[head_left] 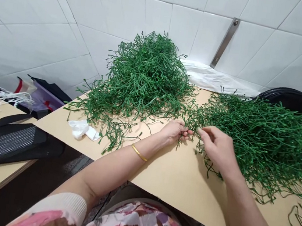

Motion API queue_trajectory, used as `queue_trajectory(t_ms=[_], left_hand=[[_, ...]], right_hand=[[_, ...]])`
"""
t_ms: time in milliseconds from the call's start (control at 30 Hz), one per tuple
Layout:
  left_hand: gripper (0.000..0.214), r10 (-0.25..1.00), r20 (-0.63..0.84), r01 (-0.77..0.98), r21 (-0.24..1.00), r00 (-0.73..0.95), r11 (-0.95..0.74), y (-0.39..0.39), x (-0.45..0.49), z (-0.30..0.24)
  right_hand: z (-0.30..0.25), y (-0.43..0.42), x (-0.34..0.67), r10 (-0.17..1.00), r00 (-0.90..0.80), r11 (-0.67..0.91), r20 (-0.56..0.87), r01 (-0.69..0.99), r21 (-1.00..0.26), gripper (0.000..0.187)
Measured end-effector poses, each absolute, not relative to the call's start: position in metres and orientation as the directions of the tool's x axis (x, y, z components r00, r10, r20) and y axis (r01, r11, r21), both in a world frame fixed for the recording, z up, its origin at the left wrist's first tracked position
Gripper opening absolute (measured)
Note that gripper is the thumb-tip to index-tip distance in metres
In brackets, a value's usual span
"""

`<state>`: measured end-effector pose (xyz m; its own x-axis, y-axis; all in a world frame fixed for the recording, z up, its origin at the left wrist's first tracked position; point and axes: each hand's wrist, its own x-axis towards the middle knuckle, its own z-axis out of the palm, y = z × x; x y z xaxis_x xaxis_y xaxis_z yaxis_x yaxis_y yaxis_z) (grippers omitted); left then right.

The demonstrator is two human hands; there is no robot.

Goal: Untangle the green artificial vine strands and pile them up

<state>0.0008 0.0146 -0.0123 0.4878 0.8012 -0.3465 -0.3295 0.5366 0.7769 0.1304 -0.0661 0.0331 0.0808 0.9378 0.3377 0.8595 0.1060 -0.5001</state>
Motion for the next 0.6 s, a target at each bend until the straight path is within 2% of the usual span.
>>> queue_trajectory(t_ms=[100,200,233,300,400,500,600], left_hand=[[0.02,0.856,-0.297,-0.422,0.771,0.423,0.476,0.016,0.003,-0.014],[0.022,0.912,-0.256,-0.484,0.783,0.321,0.391,0.018,0.003,-0.016],[0.022,0.92,-0.249,-0.485,0.79,0.304,0.374,0.018,0.002,-0.016],[0.022,0.913,-0.245,-0.476,0.792,0.326,0.383,0.019,0.001,-0.015],[0.024,0.871,-0.265,-0.474,0.754,0.414,0.455,0.018,-0.001,-0.012],[0.025,0.869,-0.262,-0.47,0.756,0.42,0.455,0.016,-0.001,-0.01],[0.022,0.874,-0.262,-0.453,0.773,0.41,0.445,0.015,0.0,-0.01]], right_hand=[[0.017,-0.064,0.108,0.926,-0.022,0.235,0.376,0.814,-0.531,0.026],[0.007,-0.064,0.096,0.834,-0.282,0.486,0.474,0.782,-0.39,0.025],[0.005,-0.063,0.095,0.804,-0.333,0.523,0.492,0.79,-0.321,0.027],[-0.001,-0.06,0.099,0.787,-0.342,0.495,0.513,0.847,-0.195,0.031],[-0.008,-0.054,0.113,0.804,-0.27,0.384,0.53,0.916,-0.115,0.035],[-0.003,-0.053,0.117,0.812,-0.242,0.369,0.532,0.918,-0.146,0.031],[0.017,-0.072,0.096,0.807,-0.306,0.497,0.506,0.814,-0.301,0.028]])
